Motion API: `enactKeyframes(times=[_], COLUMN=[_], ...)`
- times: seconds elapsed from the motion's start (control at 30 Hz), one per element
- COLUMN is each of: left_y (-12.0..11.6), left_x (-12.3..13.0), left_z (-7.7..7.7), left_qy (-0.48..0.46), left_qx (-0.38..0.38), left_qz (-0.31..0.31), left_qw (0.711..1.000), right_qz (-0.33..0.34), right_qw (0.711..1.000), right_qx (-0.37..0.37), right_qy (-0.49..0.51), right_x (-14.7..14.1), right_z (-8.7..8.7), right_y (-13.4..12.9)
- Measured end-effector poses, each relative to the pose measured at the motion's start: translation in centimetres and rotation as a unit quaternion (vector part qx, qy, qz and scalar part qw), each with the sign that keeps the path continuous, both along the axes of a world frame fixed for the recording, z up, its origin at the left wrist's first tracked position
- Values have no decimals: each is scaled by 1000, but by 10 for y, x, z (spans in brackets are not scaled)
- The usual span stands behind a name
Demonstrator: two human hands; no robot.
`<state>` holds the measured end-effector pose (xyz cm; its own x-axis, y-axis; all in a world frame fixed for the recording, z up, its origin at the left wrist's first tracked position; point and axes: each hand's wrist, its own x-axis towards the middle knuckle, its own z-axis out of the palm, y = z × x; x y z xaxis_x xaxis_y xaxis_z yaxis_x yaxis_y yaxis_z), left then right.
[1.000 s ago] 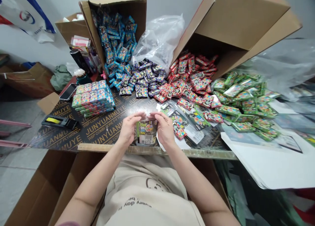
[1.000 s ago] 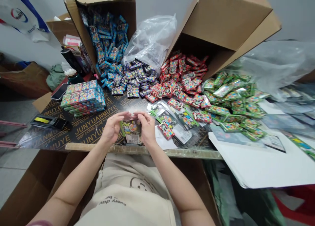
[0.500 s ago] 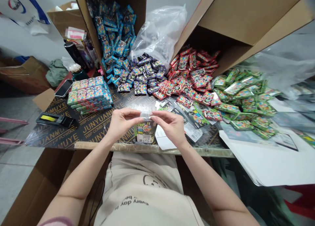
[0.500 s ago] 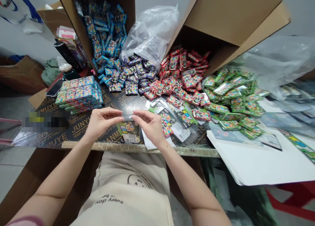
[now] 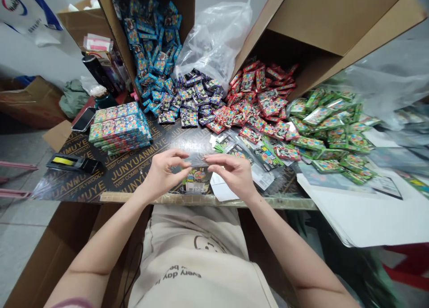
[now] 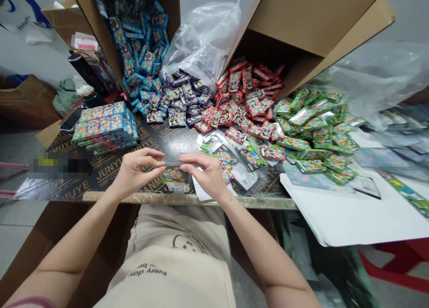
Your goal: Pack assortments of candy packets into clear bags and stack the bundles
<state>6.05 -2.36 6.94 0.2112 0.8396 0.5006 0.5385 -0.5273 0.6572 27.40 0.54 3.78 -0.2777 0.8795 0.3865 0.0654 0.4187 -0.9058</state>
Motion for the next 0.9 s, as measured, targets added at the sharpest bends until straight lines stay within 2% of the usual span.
enactKeyframes(times=[0.1, 0.17, 0.23, 0.3, 0.37, 0.43, 0.5, 0.57, 0.6, 0.63, 0.7, 0.77, 0.83, 0.9], left_y=[0, 0, -1, -1, 0, 1, -1, -7, -11, -16, -26, -31, -30, -24], left_x=[2, 5, 5, -1, -15, -33, -49, -61, -66, -70, -77, -79, -76, -65], left_z=[-9, -14, -16, -15, -12, -13, -23, -41, -53, -64, -85, -99, -107, -111], left_qy=[6, 1, -6, -29, -102, -228, -346, -404, -406, -392, -302, -140, 36, 176], left_qx=[33, 52, 63, 51, 36, 30, 14, -22, -43, -61, -87, -91, -102, -149], left_qz=[-23, -28, -18, 16, 104, 219, 301, 329, 338, 347, 376, 396, 356, 257], left_qw=[999, 998, 998, 998, 989, 948, 888, 853, 848, 850, 872, 903, 928, 938], right_qz=[-28, -46, -39, -29, -29, -11, 21, 28, 21, 13, 26, 81, 109, 71], right_qw=[993, 989, 993, 998, 998, 994, 987, 975, 968, 962, 954, 955, 963, 969], right_qx=[114, 139, 111, 46, -29, -97, -157, -210, -232, -251, -281, -285, -214, -82], right_qy=[-16, -22, -15, 17, 48, 44, 35, 65, 90, 110, 102, 6, -123, -222], right_x=[3, 3, 4, 5, 2, -5, -18, -32, -39, -45, -53, -59, -67, -80], right_z=[-11, -16, -18, -21, -27, -38, -50, -61, -66, -70, -76, -80, -84, -85], right_y=[-5, -7, -6, -5, -3, 0, 3, 8, 13, 18, 30, 43, 58, 76])
